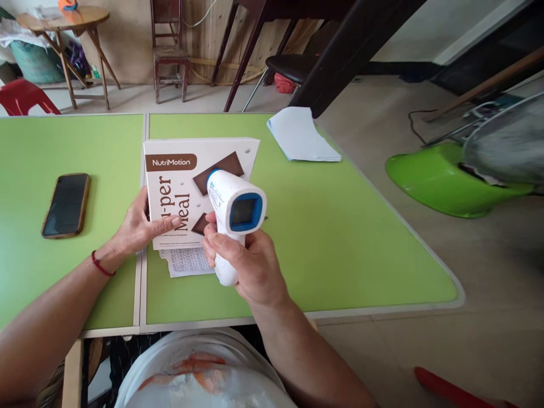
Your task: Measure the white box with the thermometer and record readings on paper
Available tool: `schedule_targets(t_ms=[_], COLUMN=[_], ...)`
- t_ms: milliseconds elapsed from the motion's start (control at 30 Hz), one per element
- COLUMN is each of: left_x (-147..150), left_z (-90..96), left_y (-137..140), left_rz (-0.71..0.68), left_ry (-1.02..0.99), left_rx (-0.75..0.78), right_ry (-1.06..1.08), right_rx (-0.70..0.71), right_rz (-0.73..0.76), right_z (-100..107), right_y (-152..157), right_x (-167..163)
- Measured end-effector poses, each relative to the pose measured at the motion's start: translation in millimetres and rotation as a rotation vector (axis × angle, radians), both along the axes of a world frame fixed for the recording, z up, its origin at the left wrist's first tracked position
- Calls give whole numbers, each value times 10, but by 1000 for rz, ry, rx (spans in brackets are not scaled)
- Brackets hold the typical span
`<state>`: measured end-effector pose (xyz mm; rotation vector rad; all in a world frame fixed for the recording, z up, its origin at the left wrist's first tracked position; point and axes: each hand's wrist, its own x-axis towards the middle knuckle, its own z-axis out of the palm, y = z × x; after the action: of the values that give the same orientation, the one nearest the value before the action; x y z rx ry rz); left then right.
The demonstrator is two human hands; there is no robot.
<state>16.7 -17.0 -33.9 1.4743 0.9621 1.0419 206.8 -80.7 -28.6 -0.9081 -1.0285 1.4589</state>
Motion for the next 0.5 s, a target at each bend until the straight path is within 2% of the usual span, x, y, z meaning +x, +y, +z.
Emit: schedule_targets(t_ms=[233,500], left_x=[-7,18], left_z=[4,72], left_y=[20,5], left_rz=[-10,-38], left_ry=[9,-40], left_rx=[33,-7], right_ry=[2,-1], right_rx=[10,33], right_rz=[4,-2], right_z=[3,1], right_y=[-5,2], right_x=[-23,-51])
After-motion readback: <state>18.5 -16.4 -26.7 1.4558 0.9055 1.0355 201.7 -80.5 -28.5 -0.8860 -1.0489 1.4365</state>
